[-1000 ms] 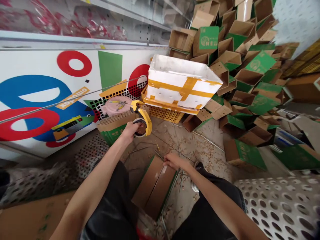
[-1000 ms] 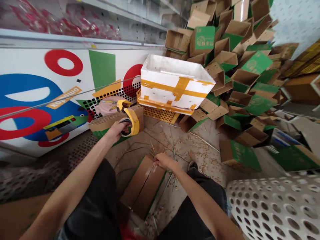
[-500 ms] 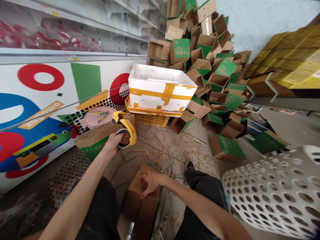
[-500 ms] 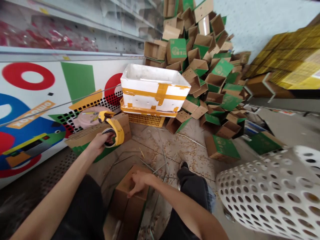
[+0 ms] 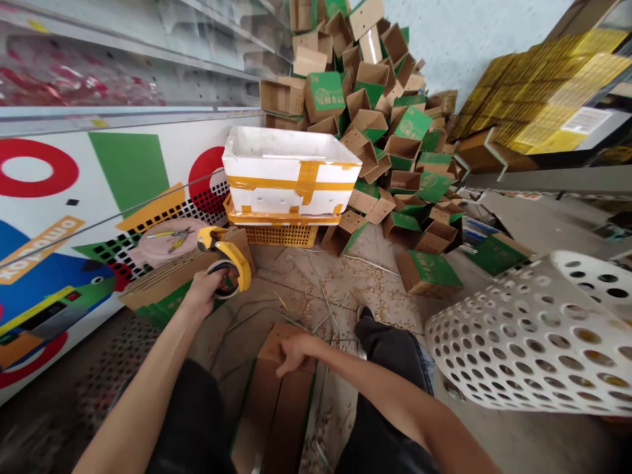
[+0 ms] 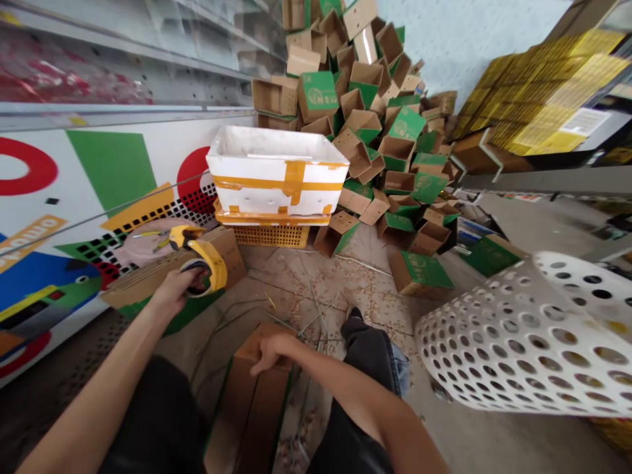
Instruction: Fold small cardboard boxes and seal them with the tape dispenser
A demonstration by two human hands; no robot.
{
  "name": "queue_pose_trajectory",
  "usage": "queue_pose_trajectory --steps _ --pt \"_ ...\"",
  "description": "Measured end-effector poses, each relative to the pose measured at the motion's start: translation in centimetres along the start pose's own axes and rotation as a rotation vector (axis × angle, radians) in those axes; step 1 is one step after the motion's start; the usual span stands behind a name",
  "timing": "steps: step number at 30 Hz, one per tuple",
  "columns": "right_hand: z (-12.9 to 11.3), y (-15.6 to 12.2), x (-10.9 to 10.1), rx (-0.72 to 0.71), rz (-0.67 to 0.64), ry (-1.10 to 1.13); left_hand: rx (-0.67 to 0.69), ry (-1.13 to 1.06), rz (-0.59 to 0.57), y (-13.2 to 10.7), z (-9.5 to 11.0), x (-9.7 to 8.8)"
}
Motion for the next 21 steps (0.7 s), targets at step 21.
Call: queue_pose_trajectory --steps 21 --pt "4.0 1.9 -0.2 0.107 0.072 0.176 -0.070 0.116 0.030 -0.5 1.6 0.9"
Point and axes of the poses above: each hand's wrist, its own y-axis towards the middle knuckle, its own x-axis out of the palm, z = x × y, the point moved 2 cm from there along y, towards the middle knuckle, and after that the axes turned 8 degrees about x, right-handed, at the moved point
